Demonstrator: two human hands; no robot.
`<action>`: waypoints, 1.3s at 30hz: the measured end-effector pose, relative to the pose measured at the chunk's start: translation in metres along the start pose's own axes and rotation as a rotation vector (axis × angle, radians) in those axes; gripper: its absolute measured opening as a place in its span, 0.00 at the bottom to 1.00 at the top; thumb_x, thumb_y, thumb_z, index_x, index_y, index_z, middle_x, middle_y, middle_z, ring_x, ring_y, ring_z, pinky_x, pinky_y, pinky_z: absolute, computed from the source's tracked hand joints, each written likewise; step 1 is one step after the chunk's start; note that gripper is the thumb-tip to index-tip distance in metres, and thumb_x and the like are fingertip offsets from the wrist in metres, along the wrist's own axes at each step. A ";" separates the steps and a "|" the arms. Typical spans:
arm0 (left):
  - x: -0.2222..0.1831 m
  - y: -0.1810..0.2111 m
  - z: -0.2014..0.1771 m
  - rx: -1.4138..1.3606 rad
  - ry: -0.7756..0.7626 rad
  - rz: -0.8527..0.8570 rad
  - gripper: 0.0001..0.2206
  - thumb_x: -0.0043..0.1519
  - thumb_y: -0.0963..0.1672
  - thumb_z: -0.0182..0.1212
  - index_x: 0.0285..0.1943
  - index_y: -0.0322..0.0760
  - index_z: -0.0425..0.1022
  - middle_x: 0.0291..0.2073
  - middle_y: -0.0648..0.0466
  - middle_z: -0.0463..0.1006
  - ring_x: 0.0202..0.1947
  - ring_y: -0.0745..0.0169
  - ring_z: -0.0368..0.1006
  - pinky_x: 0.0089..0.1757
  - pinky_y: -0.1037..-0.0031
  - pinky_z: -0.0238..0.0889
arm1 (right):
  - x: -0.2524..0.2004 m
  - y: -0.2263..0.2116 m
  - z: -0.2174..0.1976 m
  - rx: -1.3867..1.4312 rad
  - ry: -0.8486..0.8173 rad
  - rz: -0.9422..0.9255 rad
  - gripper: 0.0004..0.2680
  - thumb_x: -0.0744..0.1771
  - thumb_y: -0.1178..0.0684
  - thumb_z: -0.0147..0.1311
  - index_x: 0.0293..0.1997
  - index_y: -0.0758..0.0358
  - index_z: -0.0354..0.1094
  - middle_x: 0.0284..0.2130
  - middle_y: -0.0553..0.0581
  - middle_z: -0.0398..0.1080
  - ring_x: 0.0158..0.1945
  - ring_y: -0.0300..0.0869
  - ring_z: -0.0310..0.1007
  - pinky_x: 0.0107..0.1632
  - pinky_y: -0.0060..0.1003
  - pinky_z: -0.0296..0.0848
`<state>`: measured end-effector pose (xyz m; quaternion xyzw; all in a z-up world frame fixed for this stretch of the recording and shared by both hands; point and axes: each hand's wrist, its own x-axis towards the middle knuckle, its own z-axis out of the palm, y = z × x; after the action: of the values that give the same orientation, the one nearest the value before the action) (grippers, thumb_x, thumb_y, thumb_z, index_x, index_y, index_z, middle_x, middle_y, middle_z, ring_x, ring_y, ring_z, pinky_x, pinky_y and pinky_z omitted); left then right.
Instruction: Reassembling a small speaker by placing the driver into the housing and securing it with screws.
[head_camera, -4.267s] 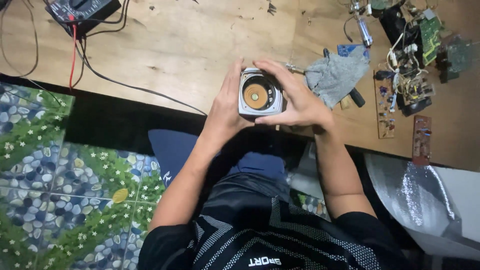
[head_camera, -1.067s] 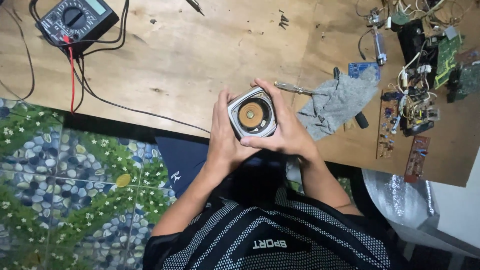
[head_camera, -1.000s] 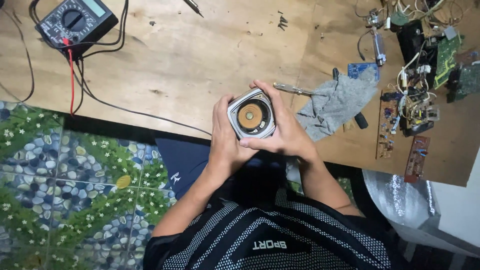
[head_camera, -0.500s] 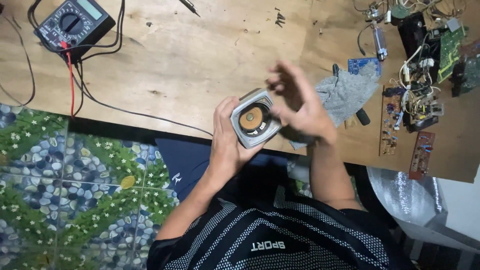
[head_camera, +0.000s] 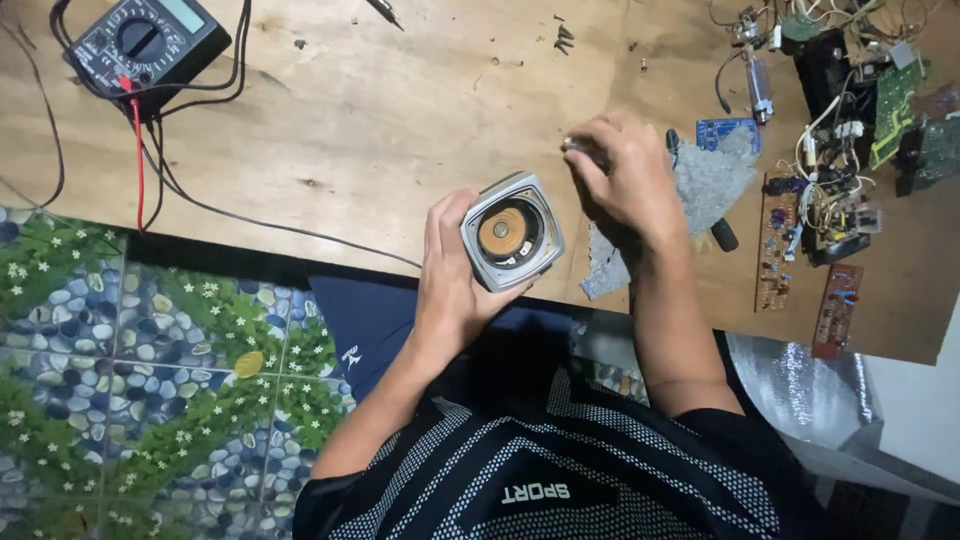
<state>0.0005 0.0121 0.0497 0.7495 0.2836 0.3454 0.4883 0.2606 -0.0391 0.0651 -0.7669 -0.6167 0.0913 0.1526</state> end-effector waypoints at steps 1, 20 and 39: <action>0.001 0.001 0.000 -0.002 -0.003 0.004 0.43 0.52 0.50 0.79 0.71 0.33 0.52 0.63 0.39 0.63 0.65 0.41 0.63 0.62 0.57 0.64 | 0.000 0.005 -0.002 -0.002 0.004 0.003 0.06 0.70 0.54 0.62 0.49 0.64 0.77 0.42 0.59 0.76 0.47 0.50 0.70 0.53 0.50 0.65; -0.002 -0.004 0.002 0.006 0.004 0.015 0.43 0.53 0.52 0.77 0.71 0.33 0.53 0.63 0.39 0.63 0.65 0.41 0.63 0.62 0.56 0.64 | 0.104 0.046 0.006 0.037 0.116 -0.167 0.05 0.67 0.62 0.61 0.46 0.67 0.76 0.37 0.60 0.77 0.39 0.50 0.73 0.41 0.44 0.69; -0.003 -0.007 0.003 0.032 0.009 0.034 0.41 0.55 0.54 0.75 0.70 0.34 0.54 0.63 0.40 0.63 0.64 0.41 0.64 0.62 0.55 0.63 | 0.087 0.021 -0.006 0.199 0.169 -0.173 0.02 0.69 0.64 0.56 0.44 0.70 0.75 0.35 0.60 0.77 0.35 0.41 0.76 0.38 0.32 0.78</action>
<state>0.0004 0.0108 0.0414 0.7605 0.2784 0.3524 0.4690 0.3012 0.0410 0.0672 -0.6968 -0.6533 0.0736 0.2866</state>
